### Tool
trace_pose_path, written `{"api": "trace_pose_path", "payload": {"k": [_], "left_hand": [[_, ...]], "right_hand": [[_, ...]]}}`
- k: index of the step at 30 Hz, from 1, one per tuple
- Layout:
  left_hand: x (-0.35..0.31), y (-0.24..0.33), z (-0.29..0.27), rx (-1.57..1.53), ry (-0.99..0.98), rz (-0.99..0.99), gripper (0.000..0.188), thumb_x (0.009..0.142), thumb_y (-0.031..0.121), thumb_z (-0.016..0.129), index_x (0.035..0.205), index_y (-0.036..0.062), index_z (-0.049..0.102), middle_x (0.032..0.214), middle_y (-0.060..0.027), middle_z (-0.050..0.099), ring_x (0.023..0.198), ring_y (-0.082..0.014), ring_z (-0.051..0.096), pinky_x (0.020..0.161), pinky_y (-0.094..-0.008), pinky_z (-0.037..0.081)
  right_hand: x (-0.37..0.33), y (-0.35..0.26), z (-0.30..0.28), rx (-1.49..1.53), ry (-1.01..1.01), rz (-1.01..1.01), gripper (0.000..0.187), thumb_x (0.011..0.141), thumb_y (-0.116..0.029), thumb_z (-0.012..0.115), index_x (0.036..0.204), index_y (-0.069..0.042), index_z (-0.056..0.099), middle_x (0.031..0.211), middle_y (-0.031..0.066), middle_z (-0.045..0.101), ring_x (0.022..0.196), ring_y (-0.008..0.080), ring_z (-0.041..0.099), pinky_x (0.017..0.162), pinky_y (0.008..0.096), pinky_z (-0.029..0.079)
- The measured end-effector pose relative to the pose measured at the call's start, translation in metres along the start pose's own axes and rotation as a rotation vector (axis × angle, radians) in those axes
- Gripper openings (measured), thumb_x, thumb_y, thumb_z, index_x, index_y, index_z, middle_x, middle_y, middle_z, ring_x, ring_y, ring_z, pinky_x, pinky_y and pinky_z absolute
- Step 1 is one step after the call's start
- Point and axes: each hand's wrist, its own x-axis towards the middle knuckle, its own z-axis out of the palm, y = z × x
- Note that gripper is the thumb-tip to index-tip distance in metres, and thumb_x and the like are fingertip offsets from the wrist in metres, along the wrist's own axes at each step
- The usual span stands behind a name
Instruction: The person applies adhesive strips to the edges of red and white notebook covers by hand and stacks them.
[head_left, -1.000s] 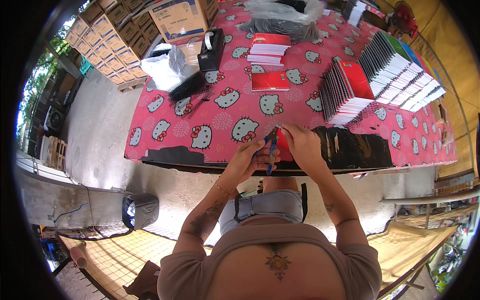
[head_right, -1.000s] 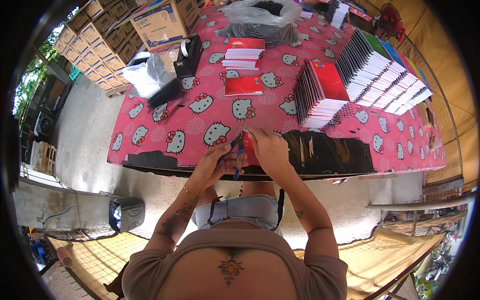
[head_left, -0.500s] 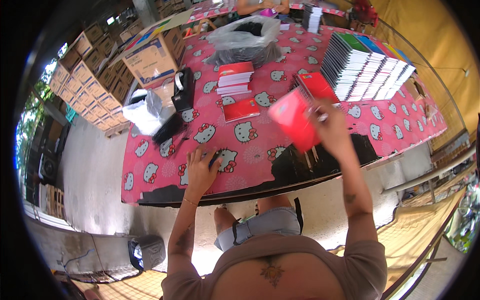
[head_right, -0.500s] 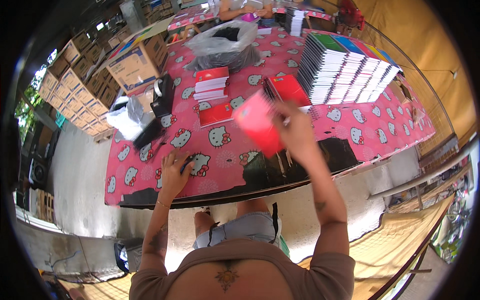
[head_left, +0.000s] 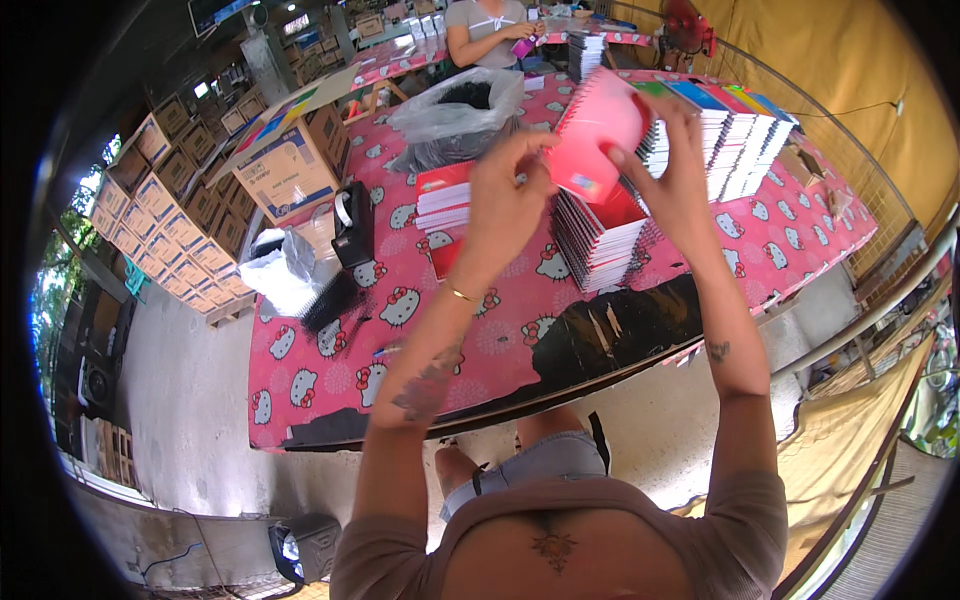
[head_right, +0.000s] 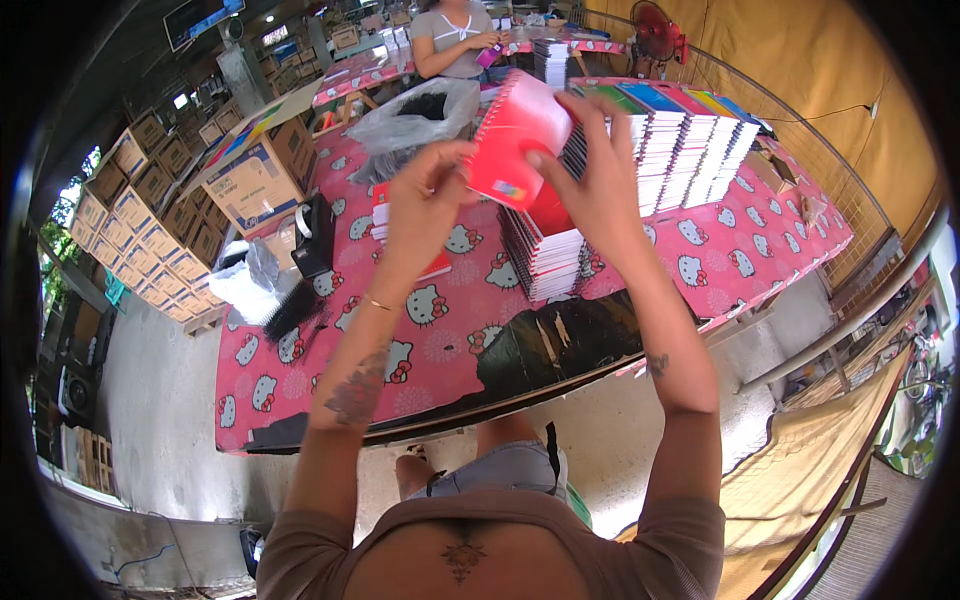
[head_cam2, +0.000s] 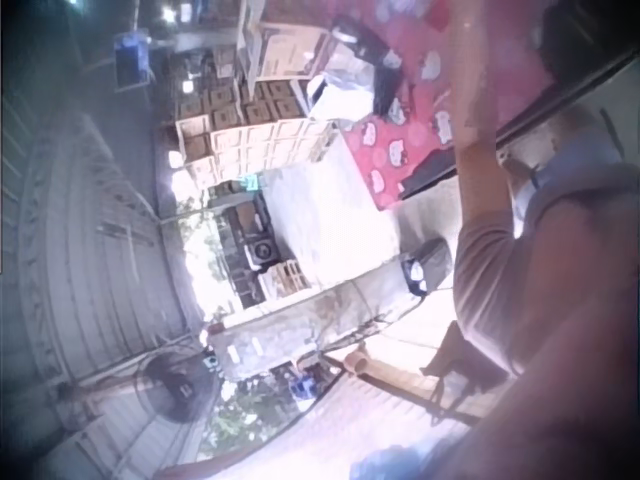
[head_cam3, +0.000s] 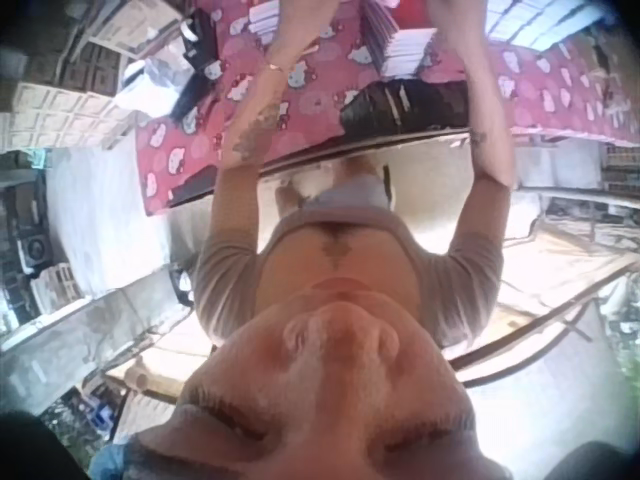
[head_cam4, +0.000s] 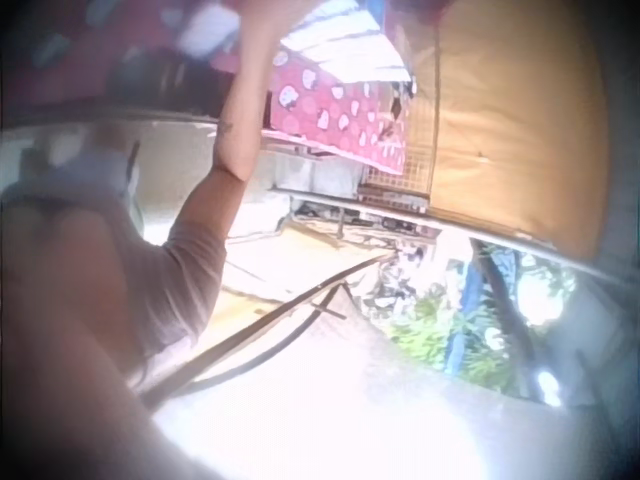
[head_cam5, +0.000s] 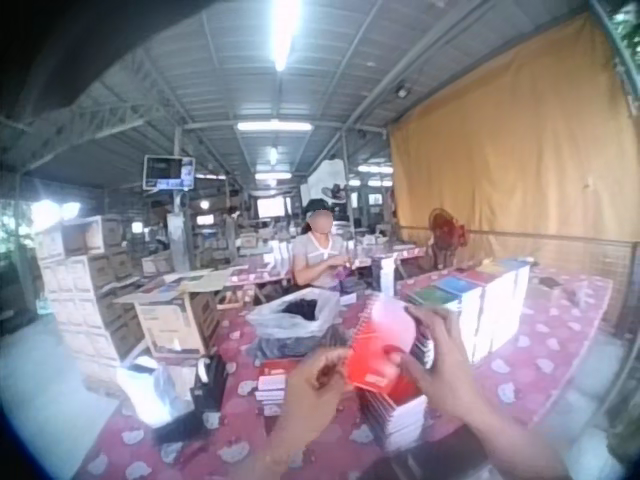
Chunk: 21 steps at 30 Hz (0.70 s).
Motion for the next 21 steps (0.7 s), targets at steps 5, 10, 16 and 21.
{"api": "trace_pose_path", "payload": {"k": [5, 10, 16, 21], "left_hand": [[-0.035, -0.055, 0.075, -0.042, 0.066, -0.166, 0.024, 0.092, 0.008, 0.065, 0.115, 0.006, 0.07, 0.089, -0.0055, 0.068, 0.08, -0.0159, 0.07, 0.061, -0.0327, 0.054], [-0.041, -0.069, 0.094, 0.432, 0.019, -0.064, 0.026, 0.088, 0.023, 0.07, 0.107, 0.0055, 0.073, 0.081, -0.0133, 0.067, 0.073, -0.0299, 0.068, 0.067, -0.0406, 0.053], [-0.032, -0.088, 0.096, 0.064, 0.281, -0.137, 0.048, 0.089, 0.025, 0.065, 0.129, 0.0007, 0.057, 0.106, -0.0185, 0.062, 0.093, -0.03, 0.064, 0.077, -0.043, 0.052], [-0.01, -0.124, 0.133, -0.61, 0.263, -0.798, 0.06, 0.087, 0.022, 0.054, 0.133, -0.0124, 0.039, 0.128, -0.0312, 0.051, 0.12, -0.0403, 0.051, 0.102, -0.0468, 0.041]], "right_hand": [[-0.034, 0.065, 0.02, 0.493, -0.351, 0.699, 0.067, 0.088, -0.02, 0.074, 0.148, -0.005, 0.046, 0.121, 0.0197, 0.064, 0.098, 0.0311, 0.066, 0.088, 0.0382, 0.05], [-0.071, 0.12, 0.031, -0.025, -0.624, 0.458, 0.062, 0.085, -0.029, 0.075, 0.139, -0.004, 0.056, 0.121, 0.0248, 0.063, 0.104, 0.0358, 0.064, 0.093, 0.038, 0.049], [-0.071, 0.13, 0.042, 0.511, -0.516, 1.009, 0.079, 0.094, -0.044, 0.066, 0.152, 0.0, 0.037, 0.147, 0.0195, 0.049, 0.134, 0.0261, 0.049, 0.111, 0.0357, 0.038], [-0.074, 0.135, 0.045, 0.811, -0.56, 1.273, 0.081, 0.094, -0.041, 0.066, 0.156, -0.004, 0.029, 0.146, 0.0168, 0.051, 0.133, 0.0235, 0.05, 0.112, 0.0347, 0.037]]}}
